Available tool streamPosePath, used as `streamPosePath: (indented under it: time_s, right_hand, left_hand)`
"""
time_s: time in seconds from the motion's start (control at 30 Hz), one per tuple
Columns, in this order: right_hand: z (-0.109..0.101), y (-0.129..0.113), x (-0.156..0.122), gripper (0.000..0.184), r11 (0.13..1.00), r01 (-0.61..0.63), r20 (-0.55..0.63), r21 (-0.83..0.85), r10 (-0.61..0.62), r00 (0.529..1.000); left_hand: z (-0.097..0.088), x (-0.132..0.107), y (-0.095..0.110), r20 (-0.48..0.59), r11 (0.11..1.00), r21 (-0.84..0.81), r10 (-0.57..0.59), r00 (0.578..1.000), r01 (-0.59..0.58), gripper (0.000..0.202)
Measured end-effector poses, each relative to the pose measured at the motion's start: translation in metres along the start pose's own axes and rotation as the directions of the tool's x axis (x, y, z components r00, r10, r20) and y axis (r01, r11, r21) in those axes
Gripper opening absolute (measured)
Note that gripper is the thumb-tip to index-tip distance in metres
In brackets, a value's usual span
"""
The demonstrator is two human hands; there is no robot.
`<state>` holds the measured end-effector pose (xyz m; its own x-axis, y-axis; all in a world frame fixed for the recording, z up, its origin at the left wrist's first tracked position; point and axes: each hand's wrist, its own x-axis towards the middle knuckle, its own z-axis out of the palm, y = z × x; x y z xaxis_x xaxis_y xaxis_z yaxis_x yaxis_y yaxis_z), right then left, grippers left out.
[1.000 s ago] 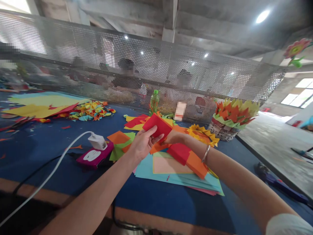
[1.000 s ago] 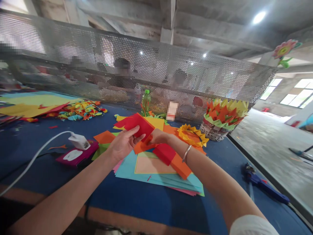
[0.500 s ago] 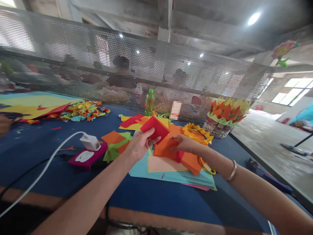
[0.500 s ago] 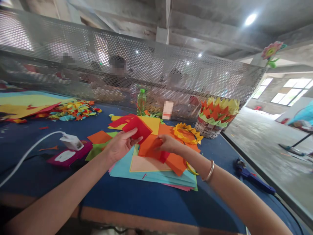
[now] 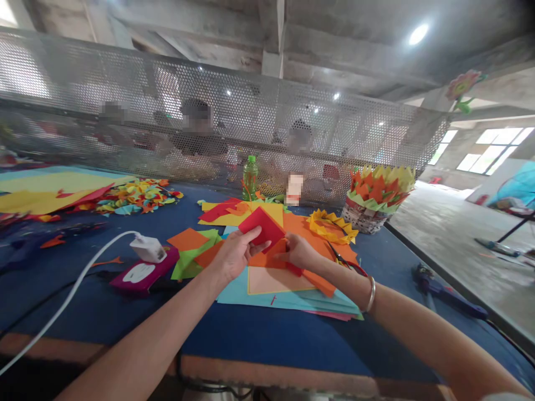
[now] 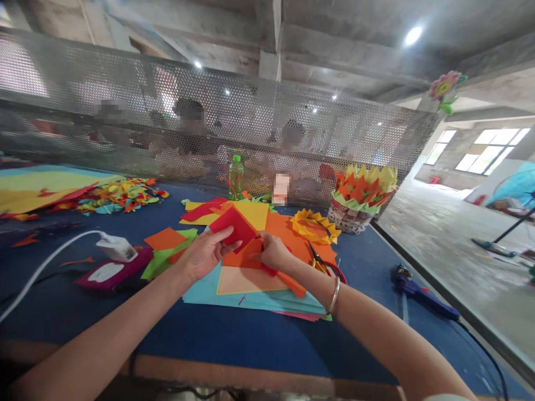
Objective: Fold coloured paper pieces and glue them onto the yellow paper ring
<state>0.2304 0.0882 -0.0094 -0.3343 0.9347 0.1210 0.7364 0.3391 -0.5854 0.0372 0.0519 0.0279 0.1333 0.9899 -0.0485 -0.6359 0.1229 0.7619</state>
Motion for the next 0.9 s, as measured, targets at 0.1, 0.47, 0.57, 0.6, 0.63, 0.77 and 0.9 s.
streamPosePath:
  time_s: [0.1, 0.47, 0.57, 0.6, 0.63, 0.77, 0.9]
  right_hand:
    - [0.004, -0.007, 0.007, 0.034, 0.997, -0.014, -0.003, -0.072, 0.014, 1.000]
    - [-0.096, 0.029, -0.065, 0.025, 0.926, -0.089, -0.040, -0.368, 0.080, 0.996]
    - [-0.111, 0.050, -0.105, 0.018, 0.898, -0.166, -0.058, -0.407, 0.156, 0.986]
    - [-0.110, 0.055, -0.116, 0.016, 0.896, -0.185, -0.066, -0.403, 0.173, 0.983]
    - [-0.109, 0.060, -0.124, 0.016, 0.899, -0.199, -0.074, -0.391, 0.184, 0.980]
    - [-0.100, 0.073, -0.135, 0.028, 0.925, -0.236, -0.101, -0.297, 0.215, 0.971]
    - [-0.100, 0.079, -0.128, 0.049, 0.947, -0.262, -0.164, -0.184, 0.234, 0.958]
  left_hand:
    - [-0.001, 0.000, 0.000, 0.007, 1.000, 0.025, -0.007, 1.000, 0.007, 0.017]
    - [0.000, 0.000, -0.003, -0.013, 0.998, 0.054, -0.037, 0.999, 0.038, 0.024]
    - [0.001, 0.000, -0.005, -0.017, 0.997, 0.056, -0.053, 0.998, 0.054, 0.022]
    - [0.002, -0.001, -0.006, -0.016, 0.997, 0.056, -0.058, 0.998, 0.059, 0.021]
    - [0.002, -0.001, -0.006, -0.016, 0.996, 0.056, -0.063, 0.998, 0.063, 0.021]
    - [0.003, -0.003, -0.007, -0.017, 0.996, 0.056, -0.065, 0.998, 0.066, 0.022]
    - [0.002, -0.004, -0.009, -0.033, 0.996, 0.060, -0.060, 0.998, 0.062, 0.027]
